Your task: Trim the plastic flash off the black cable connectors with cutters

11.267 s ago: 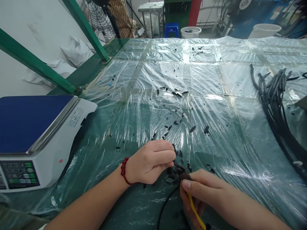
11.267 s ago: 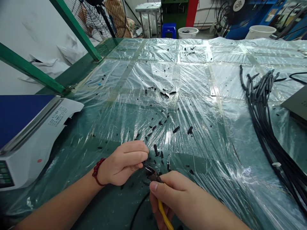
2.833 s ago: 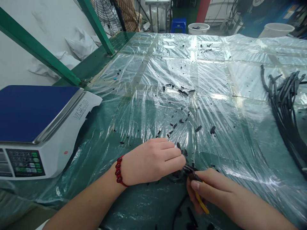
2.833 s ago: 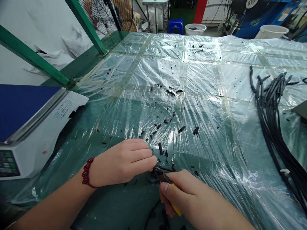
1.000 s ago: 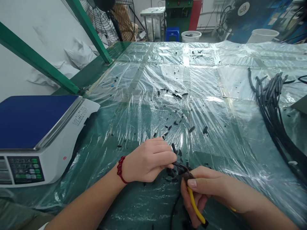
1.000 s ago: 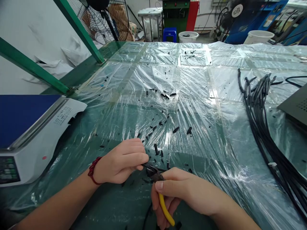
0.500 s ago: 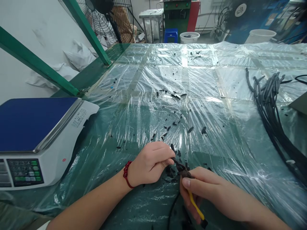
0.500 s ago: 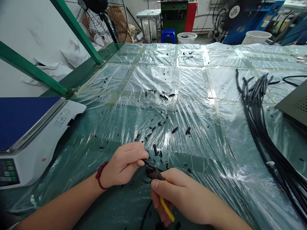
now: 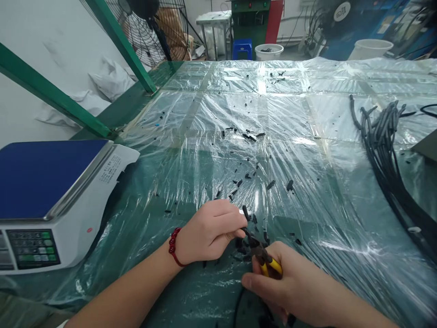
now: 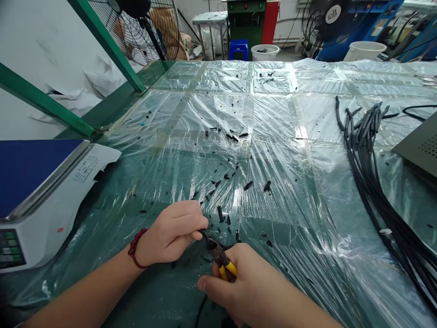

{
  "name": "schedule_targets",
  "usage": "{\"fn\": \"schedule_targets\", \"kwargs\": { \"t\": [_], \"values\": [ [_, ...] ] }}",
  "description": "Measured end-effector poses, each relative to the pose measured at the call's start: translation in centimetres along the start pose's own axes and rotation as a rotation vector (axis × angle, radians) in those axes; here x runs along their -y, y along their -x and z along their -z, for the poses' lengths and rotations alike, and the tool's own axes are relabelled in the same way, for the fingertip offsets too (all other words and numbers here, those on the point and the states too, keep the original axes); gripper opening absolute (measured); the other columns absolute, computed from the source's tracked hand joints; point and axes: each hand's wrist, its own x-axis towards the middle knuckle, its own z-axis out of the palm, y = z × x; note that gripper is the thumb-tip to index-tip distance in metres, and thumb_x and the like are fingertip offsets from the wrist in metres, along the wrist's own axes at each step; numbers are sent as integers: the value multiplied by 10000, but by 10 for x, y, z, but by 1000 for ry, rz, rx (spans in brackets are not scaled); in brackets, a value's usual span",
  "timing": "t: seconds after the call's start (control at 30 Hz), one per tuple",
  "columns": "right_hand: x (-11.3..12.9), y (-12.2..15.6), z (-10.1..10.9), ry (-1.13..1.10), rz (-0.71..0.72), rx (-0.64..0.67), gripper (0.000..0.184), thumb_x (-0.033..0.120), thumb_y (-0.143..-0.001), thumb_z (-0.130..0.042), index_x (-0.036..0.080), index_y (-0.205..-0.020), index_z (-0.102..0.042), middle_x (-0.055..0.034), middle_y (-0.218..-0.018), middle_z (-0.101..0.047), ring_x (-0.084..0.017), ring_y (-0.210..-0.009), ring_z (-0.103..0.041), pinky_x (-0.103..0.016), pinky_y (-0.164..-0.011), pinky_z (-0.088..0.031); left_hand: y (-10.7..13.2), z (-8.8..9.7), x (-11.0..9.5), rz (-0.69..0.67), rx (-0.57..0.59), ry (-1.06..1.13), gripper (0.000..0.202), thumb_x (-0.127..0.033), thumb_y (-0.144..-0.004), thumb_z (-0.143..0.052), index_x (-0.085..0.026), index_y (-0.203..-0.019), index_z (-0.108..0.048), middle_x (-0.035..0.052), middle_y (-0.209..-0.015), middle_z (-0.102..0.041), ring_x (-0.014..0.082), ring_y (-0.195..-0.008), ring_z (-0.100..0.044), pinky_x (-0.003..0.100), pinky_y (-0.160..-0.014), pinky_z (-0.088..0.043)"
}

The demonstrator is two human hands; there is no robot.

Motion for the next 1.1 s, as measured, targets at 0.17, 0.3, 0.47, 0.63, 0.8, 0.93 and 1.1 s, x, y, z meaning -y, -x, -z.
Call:
{"fn": "schedule_targets", "kwargs": {
  "t": [0.17, 0.3, 0.47, 0.63, 0.8, 0.93, 1.1],
  "values": [
    [-3, -9, -5, -67, 107, 73, 465, 408, -969, -555, 209, -559, -462, 32, -439, -507, -97, -400, -449, -225, -451, -350, -3, 16, 3, -98, 130, -138, 242, -269, -1061, -443, -171, -877, -566, 10, -649, -551, 156, -588, -445, 302, -591, -372],
    [-6, -15, -3, -216, 201, 81, 366, 356, -959, -566, 205, -633, -495, 44, -456, -537, -97, -416, -475, -215, -481, -377, -3, 17, 5, -75, 141, -197, 247, -279, -1067, -442, -162, -898, -578, 11, -663, -561, 151, -595, -466, 293, -595, -383],
    [-2, -11, 8, -221, 253, 138, 241, 361, -923, -622, 182, -767, -579, 6, -604, -654, -116, -546, -567, -227, -575, -420, -2, 16, 4, -74, 127, -217, 234, -282, -1068, -446, -161, -923, -585, 18, -699, -601, 150, -618, -513, 283, -601, -413],
    [4, -4, 14, -202, 267, 142, 171, 317, -922, -616, 179, -822, -607, -10, -683, -664, -153, -667, -606, -279, -698, -481, 0, 16, 4, -79, 134, -213, 210, -270, -1065, -451, -154, -949, -583, 30, -720, -629, 159, -627, -535, 290, -613, -424],
    [6, -4, 11, -133, 284, 35, 160, 324, -949, -595, 184, -876, -618, -12, -743, -667, -168, -724, -609, -288, -722, -470, 1, 15, 4, -71, 133, -215, 196, -257, -1069, -437, -159, -971, -576, 33, -729, -635, 157, -631, -543, 281, -606, -414],
    [8, -4, 11, -75, 280, 0, 173, 328, -970, -567, 185, -890, -624, -15, -808, -662, -178, -791, -597, -296, -760, -446, 1, 15, 3, -53, 128, -200, 189, -252, -1069, -435, -159, -997, -582, 37, -739, -639, 158, -631, -548, 281, -622, -432],
    [9, -4, 12, 15, 306, -59, 209, 370, -971, -578, 186, -893, -638, -9, -854, -628, -177, -825, -560, -284, -746, -405, 1, 17, -1, -8, 132, -151, 226, -268, -1078, -402, -157, -1032, -593, 59, -782, -653, 170, -672, -564, 279, -630, -444]
  ]
}}
